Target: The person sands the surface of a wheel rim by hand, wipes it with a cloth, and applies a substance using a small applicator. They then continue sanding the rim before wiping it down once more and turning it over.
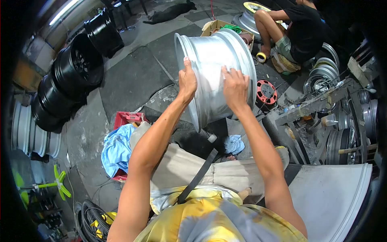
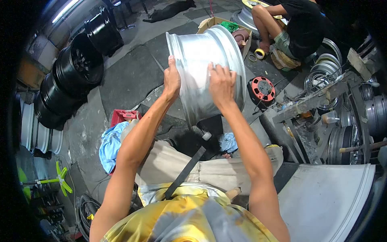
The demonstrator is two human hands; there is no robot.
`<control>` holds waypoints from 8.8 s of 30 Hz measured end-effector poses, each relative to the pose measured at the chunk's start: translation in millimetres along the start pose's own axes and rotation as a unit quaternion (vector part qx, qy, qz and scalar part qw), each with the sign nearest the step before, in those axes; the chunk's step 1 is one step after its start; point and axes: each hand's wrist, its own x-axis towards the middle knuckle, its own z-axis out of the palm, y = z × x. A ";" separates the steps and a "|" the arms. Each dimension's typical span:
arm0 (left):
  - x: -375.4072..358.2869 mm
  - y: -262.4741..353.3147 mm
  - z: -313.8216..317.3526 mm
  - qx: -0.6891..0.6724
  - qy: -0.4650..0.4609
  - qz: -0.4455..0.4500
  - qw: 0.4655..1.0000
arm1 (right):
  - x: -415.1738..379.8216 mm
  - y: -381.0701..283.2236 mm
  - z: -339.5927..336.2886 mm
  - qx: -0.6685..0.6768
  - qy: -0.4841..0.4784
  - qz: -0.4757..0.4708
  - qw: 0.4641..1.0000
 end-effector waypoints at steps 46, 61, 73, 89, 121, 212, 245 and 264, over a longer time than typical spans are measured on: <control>0.7 -0.5 -2.8 -0.004 0.002 0.003 1.000 | -62.0 -46.4 -20.1 0.201 -0.072 0.024 0.977; -2.5 7.1 -1.9 -0.034 -0.017 -0.011 0.999 | -21.8 -18.4 7.2 0.063 0.043 0.023 0.997; 4.8 1.1 -3.0 -0.002 -0.003 -0.001 1.000 | -23.1 -23.9 7.3 0.057 0.051 0.017 0.997; 8.0 -10.7 -0.1 0.042 0.021 0.022 0.999 | -33.2 4.2 -6.2 0.029 -0.022 0.014 0.999; 28.0 -2.2 -5.4 -0.027 -0.018 -0.017 0.999 | 2.8 -14.4 12.5 0.060 0.044 0.005 0.997; 28.8 11.5 -23.1 0.243 -0.034 0.117 0.962 | 45.1 64.6 38.2 -0.018 0.000 -0.131 0.991; 27.2 36.5 -43.4 0.262 -0.139 -0.009 0.955 | -117.0 -27.0 6.3 0.307 -0.063 0.033 0.949; -44.7 29.2 46.7 0.025 -0.273 -0.033 0.961 | -93.9 11.6 -33.6 0.166 0.028 0.112 0.979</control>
